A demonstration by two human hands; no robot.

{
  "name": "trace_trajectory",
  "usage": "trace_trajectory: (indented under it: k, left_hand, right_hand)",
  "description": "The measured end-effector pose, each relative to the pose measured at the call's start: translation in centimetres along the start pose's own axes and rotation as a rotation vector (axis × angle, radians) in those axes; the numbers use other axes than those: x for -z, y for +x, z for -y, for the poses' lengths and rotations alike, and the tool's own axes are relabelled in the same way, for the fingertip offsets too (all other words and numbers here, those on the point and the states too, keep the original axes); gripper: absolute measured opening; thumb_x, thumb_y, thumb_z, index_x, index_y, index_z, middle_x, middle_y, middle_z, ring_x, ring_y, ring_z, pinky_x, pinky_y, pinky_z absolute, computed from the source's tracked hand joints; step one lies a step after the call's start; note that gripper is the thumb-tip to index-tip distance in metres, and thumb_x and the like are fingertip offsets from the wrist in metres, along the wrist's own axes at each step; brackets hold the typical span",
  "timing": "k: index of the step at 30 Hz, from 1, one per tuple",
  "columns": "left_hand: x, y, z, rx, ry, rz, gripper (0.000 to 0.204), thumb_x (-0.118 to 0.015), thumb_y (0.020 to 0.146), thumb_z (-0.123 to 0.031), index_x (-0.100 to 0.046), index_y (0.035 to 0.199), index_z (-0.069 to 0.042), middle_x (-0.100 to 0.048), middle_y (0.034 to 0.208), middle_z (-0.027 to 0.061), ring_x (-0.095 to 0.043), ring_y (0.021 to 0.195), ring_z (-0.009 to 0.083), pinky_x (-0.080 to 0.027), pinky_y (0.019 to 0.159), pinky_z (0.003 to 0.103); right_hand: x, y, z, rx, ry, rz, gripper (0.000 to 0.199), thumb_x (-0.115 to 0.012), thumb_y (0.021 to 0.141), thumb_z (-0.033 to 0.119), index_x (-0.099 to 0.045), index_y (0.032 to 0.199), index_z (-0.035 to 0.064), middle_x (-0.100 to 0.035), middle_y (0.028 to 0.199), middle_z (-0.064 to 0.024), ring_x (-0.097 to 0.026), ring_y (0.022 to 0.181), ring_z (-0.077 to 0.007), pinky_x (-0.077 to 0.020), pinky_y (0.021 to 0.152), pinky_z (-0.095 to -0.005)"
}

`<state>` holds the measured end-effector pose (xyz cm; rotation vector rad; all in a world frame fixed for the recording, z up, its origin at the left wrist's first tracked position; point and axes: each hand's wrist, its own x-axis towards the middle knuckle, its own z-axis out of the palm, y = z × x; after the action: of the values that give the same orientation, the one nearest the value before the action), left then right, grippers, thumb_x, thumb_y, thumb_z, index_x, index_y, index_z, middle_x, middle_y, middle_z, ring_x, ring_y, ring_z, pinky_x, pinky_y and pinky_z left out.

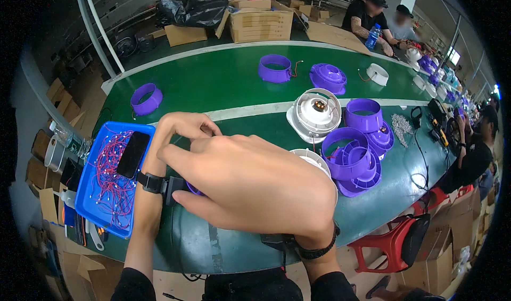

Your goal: The person assembles small electric fans by hand at a green workbench. They pick up white and purple plastic fan components, connect red and black wires to the internal motor, and fit the parts together. The person handles the components one at a time, inspecting the wiring and casing before placing the assembled units on the table.

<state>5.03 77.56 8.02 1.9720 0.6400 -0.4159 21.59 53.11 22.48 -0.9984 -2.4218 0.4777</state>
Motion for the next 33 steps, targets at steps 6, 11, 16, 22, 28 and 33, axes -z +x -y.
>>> trace_trajectory:
  k: [6,11,16,22,28,33]
  left_hand:
    - [-0.5,-0.1,-1.1,-0.019,-0.180,-0.313,0.042,-0.062,0.093,-0.023,-0.059,0.130,-0.001,-0.070,0.093,0.0175,-0.073,0.071,0.0257,-0.063,0.063,0.034]
    - [-0.1,4.0,1.6,-0.066,-0.534,-0.918,0.048,-0.052,0.093,-0.016,-0.049,0.139,-0.002,-0.063,0.116,0.0252,-0.074,0.068,0.0300,-0.062,0.060,0.035]
    - [1.3,5.5,6.1,-0.222,-0.690,-1.439,0.052,-0.050,0.091,-0.008,-0.048,0.142,-0.004,-0.055,0.130,0.0285,-0.074,0.071,0.0351,-0.063,0.064,0.037]
    - [1.5,3.0,8.6,0.195,0.211,-1.860,0.035,-0.061,0.086,-0.015,-0.065,0.121,-0.010,-0.058,0.120,0.0194,-0.070,0.088,0.0381,-0.059,0.076,0.044]
    - [1.5,2.0,8.6,-0.007,0.339,-1.551,0.028,-0.068,0.085,-0.023,-0.069,0.110,-0.012,-0.059,0.120,0.0081,-0.068,0.094,0.0361,-0.055,0.082,0.046]
    - [1.6,1.5,9.2,0.098,0.315,-1.553,0.028,-0.069,0.087,-0.026,-0.069,0.114,-0.016,-0.059,0.119,0.0077,-0.067,0.097,0.0368,-0.055,0.082,0.049]
  right_hand:
    - [0.4,0.2,0.2,-0.067,-0.023,0.107,0.046,-0.069,0.088,0.019,-0.055,0.129,0.0040,-0.067,0.097,-0.0218,-0.067,0.084,-0.0409,-0.0544,0.069,-0.0446]
    - [0.4,0.6,0.5,-0.091,-0.027,0.156,0.048,-0.068,0.087,0.019,-0.054,0.131,0.0044,-0.065,0.090,-0.0190,-0.065,0.078,-0.0394,-0.0536,0.067,-0.0446]
    - [-0.6,0.6,0.4,0.002,-0.018,0.012,0.034,-0.068,0.087,0.018,-0.058,0.115,0.0022,-0.062,0.073,-0.0156,-0.066,0.069,-0.0376,-0.0540,0.061,-0.0445]
    - [-0.4,0.8,0.3,-0.045,-0.029,0.073,0.039,-0.069,0.086,0.017,-0.056,0.121,0.0029,-0.063,0.076,-0.0159,-0.065,0.069,-0.0378,-0.0537,0.060,-0.0445]
    - [-0.4,1.0,0.6,-0.082,-0.045,0.140,0.051,-0.070,0.086,0.017,-0.054,0.133,0.0050,-0.064,0.084,-0.0164,-0.064,0.074,-0.0370,-0.0527,0.063,-0.0436]
    - [-0.3,1.1,0.6,-0.073,-0.037,0.133,0.051,-0.069,0.086,0.017,-0.054,0.133,0.0041,-0.064,0.086,-0.0181,-0.064,0.074,-0.0378,-0.0525,0.064,-0.0439]
